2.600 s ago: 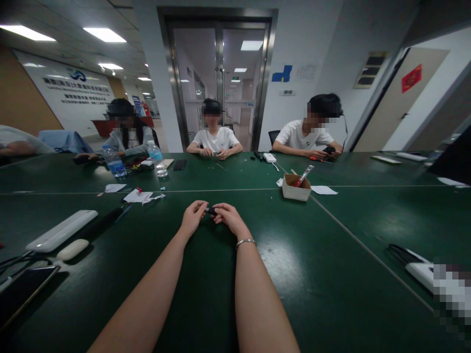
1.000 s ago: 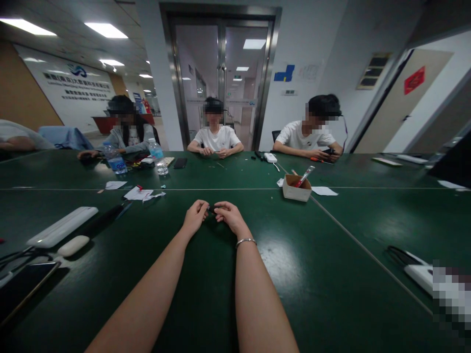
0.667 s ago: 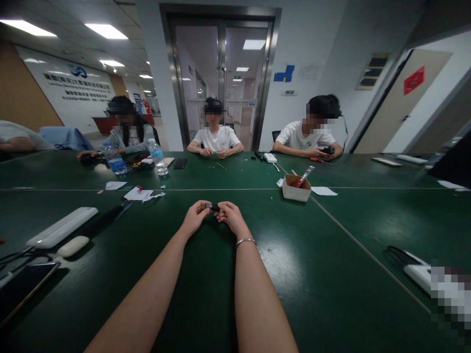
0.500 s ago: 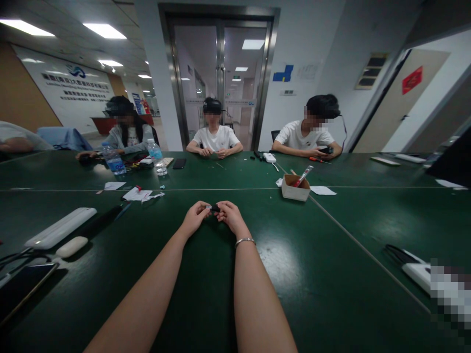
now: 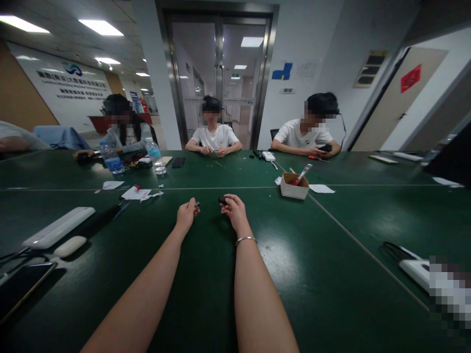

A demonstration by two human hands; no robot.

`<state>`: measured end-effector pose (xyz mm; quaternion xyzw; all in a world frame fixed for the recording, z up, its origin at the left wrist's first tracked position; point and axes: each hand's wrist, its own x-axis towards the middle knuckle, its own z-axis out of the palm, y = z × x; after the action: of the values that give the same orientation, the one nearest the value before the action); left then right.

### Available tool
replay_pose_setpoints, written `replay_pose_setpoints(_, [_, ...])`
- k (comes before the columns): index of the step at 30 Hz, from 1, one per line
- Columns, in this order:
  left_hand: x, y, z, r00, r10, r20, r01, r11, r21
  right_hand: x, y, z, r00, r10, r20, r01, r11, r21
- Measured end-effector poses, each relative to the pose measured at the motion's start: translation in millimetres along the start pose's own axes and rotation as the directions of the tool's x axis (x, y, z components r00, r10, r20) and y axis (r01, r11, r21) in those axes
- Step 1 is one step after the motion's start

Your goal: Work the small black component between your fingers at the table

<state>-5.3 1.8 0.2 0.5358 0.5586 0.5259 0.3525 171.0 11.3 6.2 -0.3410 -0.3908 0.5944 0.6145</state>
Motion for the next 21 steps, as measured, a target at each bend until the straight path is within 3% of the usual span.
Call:
replay_pose_setpoints(5, [-1, -2, 7.8, 0.99, 0.099, 0.096, -0.117, 0.972, 0.206, -3, 7, 7, 0.962, 0.155, 0.224, -0.124, 0.982, -0.144])
replay_pose_setpoints(15, [3, -10, 11.6, 0.984, 0.104, 0.146, -0.14, 0.954, 0.264, 1, 11, 4, 0.961, 0.165, 0.221, -0.136, 0.98, -0.142])
replay_pose_setpoints(21, [4, -15, 12.8, 0.967, 0.189, 0.172, -0.23, 0.936, 0.266, 3, 14, 2, 0.969, 0.166, 0.183, -0.15, 0.984, -0.097])
